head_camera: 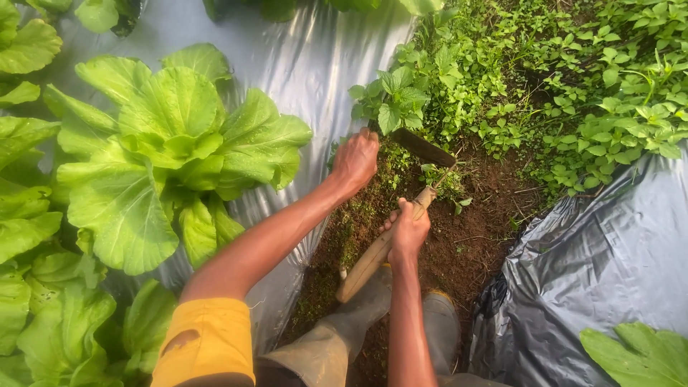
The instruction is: The person uses a hoe to loosen soil and uproot weeds between rows of leafy green vegetables. They gather the removed weeds by hand and discard them along the path while continuing to clear the area.
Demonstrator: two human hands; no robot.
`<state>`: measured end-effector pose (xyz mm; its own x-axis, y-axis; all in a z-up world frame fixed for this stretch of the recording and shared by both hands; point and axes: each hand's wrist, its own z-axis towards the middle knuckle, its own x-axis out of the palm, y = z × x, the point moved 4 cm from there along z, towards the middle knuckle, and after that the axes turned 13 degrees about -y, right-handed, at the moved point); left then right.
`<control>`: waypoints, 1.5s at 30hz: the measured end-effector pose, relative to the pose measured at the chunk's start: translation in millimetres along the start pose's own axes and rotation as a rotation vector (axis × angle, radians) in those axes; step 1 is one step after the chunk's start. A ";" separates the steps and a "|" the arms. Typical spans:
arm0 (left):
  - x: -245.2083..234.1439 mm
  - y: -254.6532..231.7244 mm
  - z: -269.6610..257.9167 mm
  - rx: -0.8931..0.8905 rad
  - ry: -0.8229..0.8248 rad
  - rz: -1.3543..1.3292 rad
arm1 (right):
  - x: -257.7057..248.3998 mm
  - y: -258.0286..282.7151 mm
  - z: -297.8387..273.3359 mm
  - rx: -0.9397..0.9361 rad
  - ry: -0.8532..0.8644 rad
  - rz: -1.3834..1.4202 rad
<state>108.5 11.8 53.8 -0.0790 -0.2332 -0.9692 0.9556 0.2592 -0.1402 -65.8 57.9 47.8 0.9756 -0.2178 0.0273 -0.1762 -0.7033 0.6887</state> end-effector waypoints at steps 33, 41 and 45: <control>-15.0 2.0 -25.7 0.346 -0.342 0.584 | -4.8 -25.4 31.9 0.050 0.140 -0.051; -12.1 -5.4 -19.5 -0.193 -0.064 -0.046 | -21.4 -6.1 43.1 -0.026 0.027 0.031; 32.9 12.7 -34.9 -0.516 -0.066 -0.620 | -7.5 -16.7 28.8 0.035 0.144 -0.075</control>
<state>108.1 40.1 13.1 -0.5192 -0.5267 -0.6730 0.4911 0.4607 -0.7393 -73.9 51.8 15.2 0.9945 -0.0659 0.0817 -0.1037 -0.7376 0.6672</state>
